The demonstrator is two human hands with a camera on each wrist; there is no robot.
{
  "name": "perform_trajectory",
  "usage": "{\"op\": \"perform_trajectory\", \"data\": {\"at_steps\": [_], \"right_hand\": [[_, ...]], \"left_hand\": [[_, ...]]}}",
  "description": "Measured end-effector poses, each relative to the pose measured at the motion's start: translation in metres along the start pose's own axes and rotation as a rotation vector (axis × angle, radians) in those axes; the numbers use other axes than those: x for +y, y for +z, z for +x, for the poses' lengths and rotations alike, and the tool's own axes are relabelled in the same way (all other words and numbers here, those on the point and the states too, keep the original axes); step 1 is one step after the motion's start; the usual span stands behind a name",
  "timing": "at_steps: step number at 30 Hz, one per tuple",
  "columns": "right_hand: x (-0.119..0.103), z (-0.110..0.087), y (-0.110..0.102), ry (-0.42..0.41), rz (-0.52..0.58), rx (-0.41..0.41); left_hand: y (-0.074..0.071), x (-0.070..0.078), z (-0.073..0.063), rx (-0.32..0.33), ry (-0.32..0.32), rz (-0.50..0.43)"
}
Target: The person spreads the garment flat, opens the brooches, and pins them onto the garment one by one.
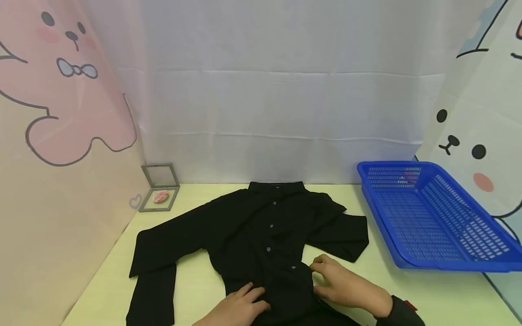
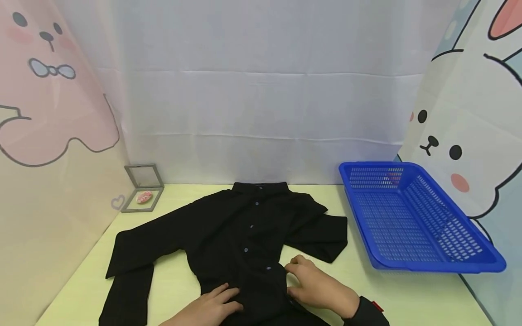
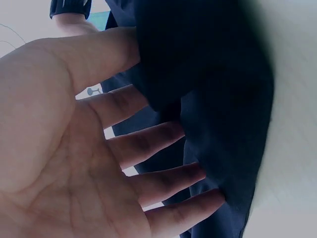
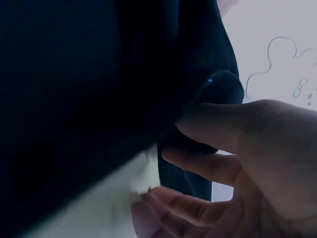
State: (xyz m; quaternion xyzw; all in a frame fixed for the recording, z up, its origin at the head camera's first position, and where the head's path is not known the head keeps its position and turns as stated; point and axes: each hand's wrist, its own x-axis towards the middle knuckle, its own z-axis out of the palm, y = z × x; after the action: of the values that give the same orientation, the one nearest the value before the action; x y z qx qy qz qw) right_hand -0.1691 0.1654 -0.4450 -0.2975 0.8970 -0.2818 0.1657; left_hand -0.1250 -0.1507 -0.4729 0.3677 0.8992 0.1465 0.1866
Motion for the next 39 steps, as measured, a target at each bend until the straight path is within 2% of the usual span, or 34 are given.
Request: {"op": "perform_trajectory", "data": {"at_steps": [3,7,10,12,17,21,24,30,33,39], "right_hand": [[-0.003,0.005,0.004,-0.054,0.087,-0.036],[-0.006,0.013,0.01,-0.156,0.148,-0.082],[-0.012,0.016,0.014,-0.169,0.22,-0.122],[-0.019,0.016,0.015,-0.128,0.269,-0.133],[-0.022,0.015,0.015,-0.084,0.255,-0.11],[-0.017,0.009,0.008,-0.075,0.275,-0.122],[-0.013,0.002,-0.001,-0.085,0.26,-0.124],[-0.008,-0.014,-0.015,-0.074,0.166,-0.054],[-0.009,-0.019,-0.02,-0.064,0.161,-0.024],[-0.013,-0.03,-0.032,-0.079,0.182,0.013]], "left_hand": [[-0.003,0.004,-0.002,0.003,-0.003,-0.004],[-0.002,0.004,-0.003,0.012,0.004,0.016],[0.0,0.003,-0.003,0.025,0.015,0.049],[0.001,0.002,-0.002,0.03,0.02,0.061],[0.007,-0.005,-0.003,0.046,0.056,0.024],[0.008,-0.016,-0.009,0.067,0.097,-0.039],[0.007,-0.023,-0.017,0.056,0.094,-0.09],[0.013,-0.036,-0.023,0.034,0.071,-0.157],[0.014,-0.037,-0.026,0.032,0.06,-0.161],[0.001,-0.028,-0.032,-0.011,0.016,-0.163]]}}
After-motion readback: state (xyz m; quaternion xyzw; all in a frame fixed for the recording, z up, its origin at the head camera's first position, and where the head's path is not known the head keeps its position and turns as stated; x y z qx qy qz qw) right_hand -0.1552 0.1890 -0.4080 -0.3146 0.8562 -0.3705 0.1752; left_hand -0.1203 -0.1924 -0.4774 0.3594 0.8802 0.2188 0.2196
